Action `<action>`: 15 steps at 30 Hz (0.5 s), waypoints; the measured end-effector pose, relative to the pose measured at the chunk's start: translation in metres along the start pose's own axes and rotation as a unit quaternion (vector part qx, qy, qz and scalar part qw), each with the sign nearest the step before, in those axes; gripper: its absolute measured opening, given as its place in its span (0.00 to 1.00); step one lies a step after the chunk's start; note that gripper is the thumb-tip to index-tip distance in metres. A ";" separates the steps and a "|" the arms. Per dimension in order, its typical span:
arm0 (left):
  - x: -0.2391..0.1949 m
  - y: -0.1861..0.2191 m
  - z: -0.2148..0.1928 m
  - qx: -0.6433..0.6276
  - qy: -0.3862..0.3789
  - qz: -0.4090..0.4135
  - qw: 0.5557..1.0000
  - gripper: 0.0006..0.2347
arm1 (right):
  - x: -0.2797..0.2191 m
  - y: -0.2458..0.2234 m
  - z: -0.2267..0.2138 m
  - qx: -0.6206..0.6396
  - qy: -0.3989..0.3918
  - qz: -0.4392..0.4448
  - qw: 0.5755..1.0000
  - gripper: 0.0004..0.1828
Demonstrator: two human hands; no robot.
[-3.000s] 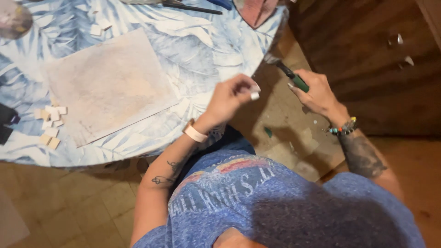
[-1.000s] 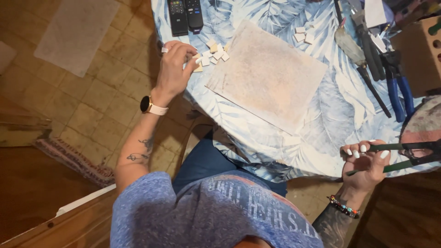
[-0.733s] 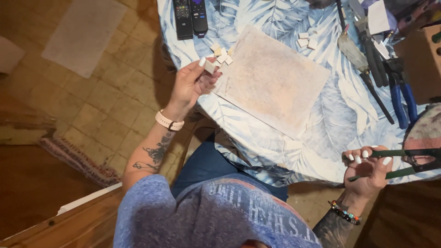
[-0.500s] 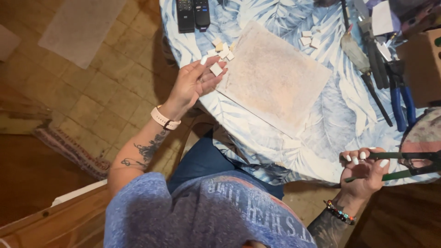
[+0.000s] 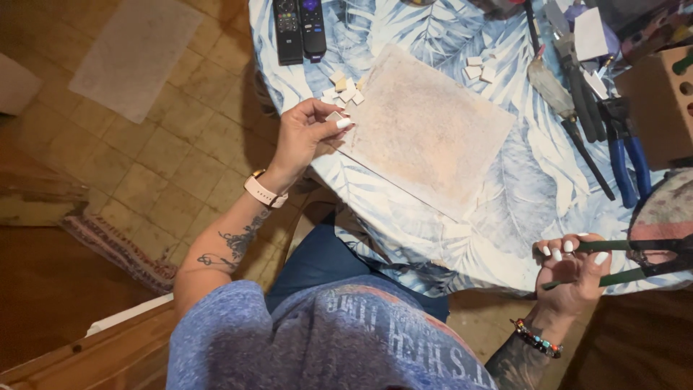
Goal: Cutting small white tiles using nippers and arranging them on a surface
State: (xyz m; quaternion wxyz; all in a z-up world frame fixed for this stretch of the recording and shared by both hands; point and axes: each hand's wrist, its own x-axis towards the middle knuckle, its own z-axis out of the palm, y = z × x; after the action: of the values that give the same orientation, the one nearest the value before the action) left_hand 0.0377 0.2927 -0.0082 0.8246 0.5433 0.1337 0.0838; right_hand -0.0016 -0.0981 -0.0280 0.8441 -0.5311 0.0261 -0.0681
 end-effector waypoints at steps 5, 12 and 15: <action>0.005 0.001 0.001 0.000 0.014 -0.016 1.000 0.03 | 0.001 0.001 -0.004 0.009 -0.015 0.000 1.000 0.13; 0.004 0.013 0.009 0.043 0.040 -0.037 0.998 0.03 | 0.001 0.001 -0.003 0.013 -0.016 -0.003 1.000 0.12; 0.006 0.012 0.011 0.037 0.037 -0.021 0.998 0.07 | 0.000 0.002 -0.006 0.019 -0.024 -0.006 1.000 0.12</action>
State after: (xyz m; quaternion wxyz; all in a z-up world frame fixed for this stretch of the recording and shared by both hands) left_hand 0.0466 0.2892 0.0068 0.7997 0.5675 0.1782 0.0817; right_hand -0.0020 -0.1028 -0.0329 0.8539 -0.5169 0.0016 -0.0606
